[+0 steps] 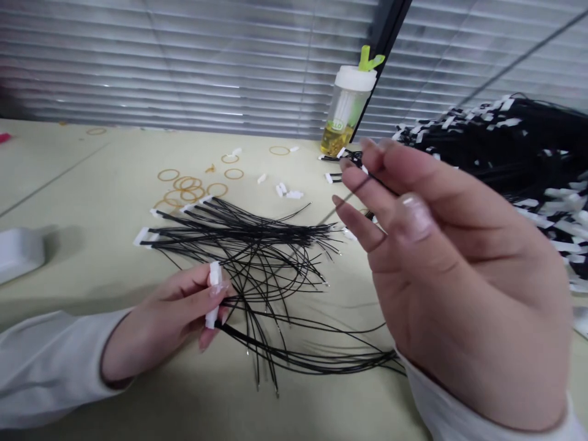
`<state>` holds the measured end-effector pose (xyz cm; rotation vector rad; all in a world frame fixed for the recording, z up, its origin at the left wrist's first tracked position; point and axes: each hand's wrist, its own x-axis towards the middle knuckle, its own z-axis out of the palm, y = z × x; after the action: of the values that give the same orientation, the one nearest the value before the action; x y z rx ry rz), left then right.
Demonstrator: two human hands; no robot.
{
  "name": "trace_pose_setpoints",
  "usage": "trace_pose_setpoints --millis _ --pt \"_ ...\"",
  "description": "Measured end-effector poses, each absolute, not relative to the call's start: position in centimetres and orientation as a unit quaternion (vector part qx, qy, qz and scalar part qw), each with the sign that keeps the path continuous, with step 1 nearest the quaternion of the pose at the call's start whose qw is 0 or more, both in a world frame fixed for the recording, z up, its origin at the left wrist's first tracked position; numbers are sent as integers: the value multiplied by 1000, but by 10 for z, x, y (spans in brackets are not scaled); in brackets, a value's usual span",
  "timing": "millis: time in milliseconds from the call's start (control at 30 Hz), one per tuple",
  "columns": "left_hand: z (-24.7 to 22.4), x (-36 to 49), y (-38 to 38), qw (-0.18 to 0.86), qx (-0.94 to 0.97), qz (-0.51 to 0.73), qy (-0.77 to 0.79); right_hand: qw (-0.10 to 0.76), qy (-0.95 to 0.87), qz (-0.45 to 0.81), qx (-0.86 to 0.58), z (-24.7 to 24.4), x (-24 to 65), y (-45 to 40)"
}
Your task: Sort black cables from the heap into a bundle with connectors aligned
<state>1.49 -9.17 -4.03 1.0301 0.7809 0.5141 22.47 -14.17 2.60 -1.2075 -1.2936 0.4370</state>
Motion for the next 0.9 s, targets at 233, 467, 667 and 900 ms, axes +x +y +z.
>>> trace_pose_setpoints --millis 233,467,667,900 --pt "-41 13 -93 763 501 221 343 557 -568 268 -543 19 224 -142" --pt "-42 12 -94 762 516 208 332 322 -734 137 -582 3 196 -136" --pt "-42 11 -93 758 523 206 332 317 -721 144 -599 6 199 -136" --pt "-39 11 -94 752 534 197 332 280 -725 165 -608 7 199 -137"
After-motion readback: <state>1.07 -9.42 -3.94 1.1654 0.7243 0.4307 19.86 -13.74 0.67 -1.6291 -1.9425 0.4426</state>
